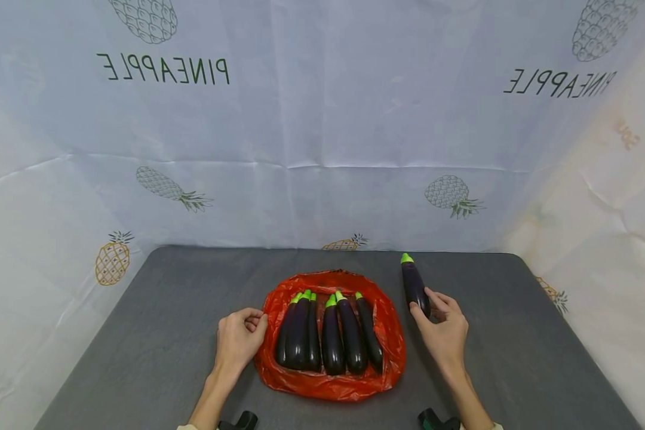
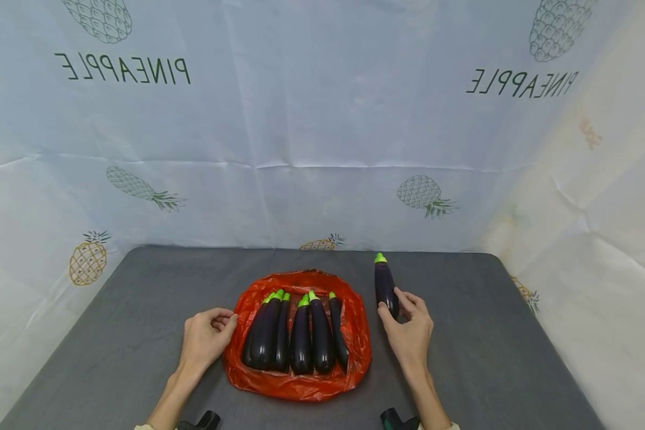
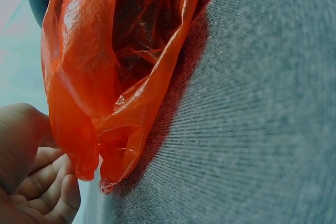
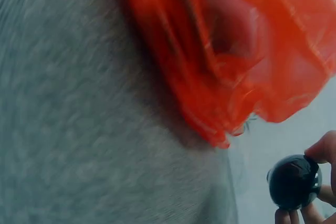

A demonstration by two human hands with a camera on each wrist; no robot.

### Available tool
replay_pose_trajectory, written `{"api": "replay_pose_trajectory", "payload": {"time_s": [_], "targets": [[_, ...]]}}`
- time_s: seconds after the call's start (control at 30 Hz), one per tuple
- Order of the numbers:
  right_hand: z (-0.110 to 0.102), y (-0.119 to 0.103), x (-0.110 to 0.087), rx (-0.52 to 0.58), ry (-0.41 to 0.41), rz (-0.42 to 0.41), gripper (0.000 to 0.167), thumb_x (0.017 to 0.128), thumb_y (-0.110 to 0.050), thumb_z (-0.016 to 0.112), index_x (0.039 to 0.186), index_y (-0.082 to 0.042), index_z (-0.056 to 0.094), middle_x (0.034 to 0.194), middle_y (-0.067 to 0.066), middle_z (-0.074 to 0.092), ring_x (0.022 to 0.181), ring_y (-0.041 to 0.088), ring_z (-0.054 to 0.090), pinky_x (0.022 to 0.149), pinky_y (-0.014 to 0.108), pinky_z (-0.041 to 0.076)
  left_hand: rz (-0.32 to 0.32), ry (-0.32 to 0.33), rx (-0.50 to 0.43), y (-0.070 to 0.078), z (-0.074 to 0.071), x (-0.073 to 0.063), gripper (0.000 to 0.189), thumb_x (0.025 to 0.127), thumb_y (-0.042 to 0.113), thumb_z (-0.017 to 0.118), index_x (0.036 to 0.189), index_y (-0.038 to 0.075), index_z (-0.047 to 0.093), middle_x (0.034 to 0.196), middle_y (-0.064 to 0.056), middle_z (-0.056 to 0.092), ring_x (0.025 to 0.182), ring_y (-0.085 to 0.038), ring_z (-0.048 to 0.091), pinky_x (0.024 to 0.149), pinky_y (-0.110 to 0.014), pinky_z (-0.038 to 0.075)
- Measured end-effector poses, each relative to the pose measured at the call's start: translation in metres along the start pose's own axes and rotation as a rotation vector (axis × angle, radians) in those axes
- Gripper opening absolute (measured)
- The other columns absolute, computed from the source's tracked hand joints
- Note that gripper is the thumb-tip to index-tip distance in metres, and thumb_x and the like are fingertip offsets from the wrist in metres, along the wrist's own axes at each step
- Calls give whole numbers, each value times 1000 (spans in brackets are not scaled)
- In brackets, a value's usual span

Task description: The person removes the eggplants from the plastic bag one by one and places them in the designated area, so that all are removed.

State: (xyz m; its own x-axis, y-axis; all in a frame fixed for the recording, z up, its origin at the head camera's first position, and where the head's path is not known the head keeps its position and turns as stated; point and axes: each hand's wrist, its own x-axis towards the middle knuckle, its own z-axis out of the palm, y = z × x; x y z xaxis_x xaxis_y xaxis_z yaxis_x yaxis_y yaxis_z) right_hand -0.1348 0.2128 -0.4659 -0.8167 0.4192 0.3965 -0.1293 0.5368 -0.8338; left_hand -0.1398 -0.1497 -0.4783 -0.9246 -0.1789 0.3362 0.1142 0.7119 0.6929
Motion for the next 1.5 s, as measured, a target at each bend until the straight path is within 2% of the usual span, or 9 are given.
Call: {"api": "replay_pose_trajectory", "payload": {"time_s": [0.23,0.5,0.67,0.8,1.0,1.27,1.5], "targets": [[3,11,-1,-71,-36,22,44,82,-8,81,124,1,72,117,21,69,79,1,59,71,1,42,3,1,-4,-1,0,0,7,84,5,77,77,3,76,64,-3,69,53,-2,55,55,-21,50],[7,18,-3,-124,-83,24,46,81,-8,82,125,3,71,112,23,70,81,24,66,68,3,40,-2,5,-9,-1,0,0,6,83,4,77,77,3,76,64,-3,69,53,-2,55,55,-21,50],[6,17,-3,-146,-137,66,48,83,-9,80,129,3,68,115,23,67,89,31,67,70,8,45,2,5,-8,-1,0,-1,6,83,4,77,77,2,76,64,-4,69,53,-2,55,54,-21,50],[5,16,-3,-160,-159,89,49,84,-10,79,130,2,68,117,23,66,92,31,66,72,13,47,7,7,-9,-2,0,-1,7,83,4,77,77,3,76,64,-3,69,53,-2,55,55,-21,50],[5,18,-3,-164,-163,69,49,84,-10,78,131,2,67,115,23,65,92,30,64,73,12,46,39,24,-12,-2,0,-1,6,83,3,77,77,3,77,64,-2,69,53,-2,56,56,-22,51],[4,20,-3,-149,-179,72,51,86,-14,79,133,1,66,114,21,62,87,16,59,71,8,46,52,30,-14,-2,0,-2,7,83,3,77,76,3,76,63,-2,69,53,-1,55,55,-22,50],[4,19,-5,-151,-174,73,52,86,-14,79,134,1,65,114,22,62,89,21,60,71,7,45,59,35,-17,-3,0,-2,7,82,2,77,76,4,76,63,-2,69,53,-1,55,55,-22,50]]}}
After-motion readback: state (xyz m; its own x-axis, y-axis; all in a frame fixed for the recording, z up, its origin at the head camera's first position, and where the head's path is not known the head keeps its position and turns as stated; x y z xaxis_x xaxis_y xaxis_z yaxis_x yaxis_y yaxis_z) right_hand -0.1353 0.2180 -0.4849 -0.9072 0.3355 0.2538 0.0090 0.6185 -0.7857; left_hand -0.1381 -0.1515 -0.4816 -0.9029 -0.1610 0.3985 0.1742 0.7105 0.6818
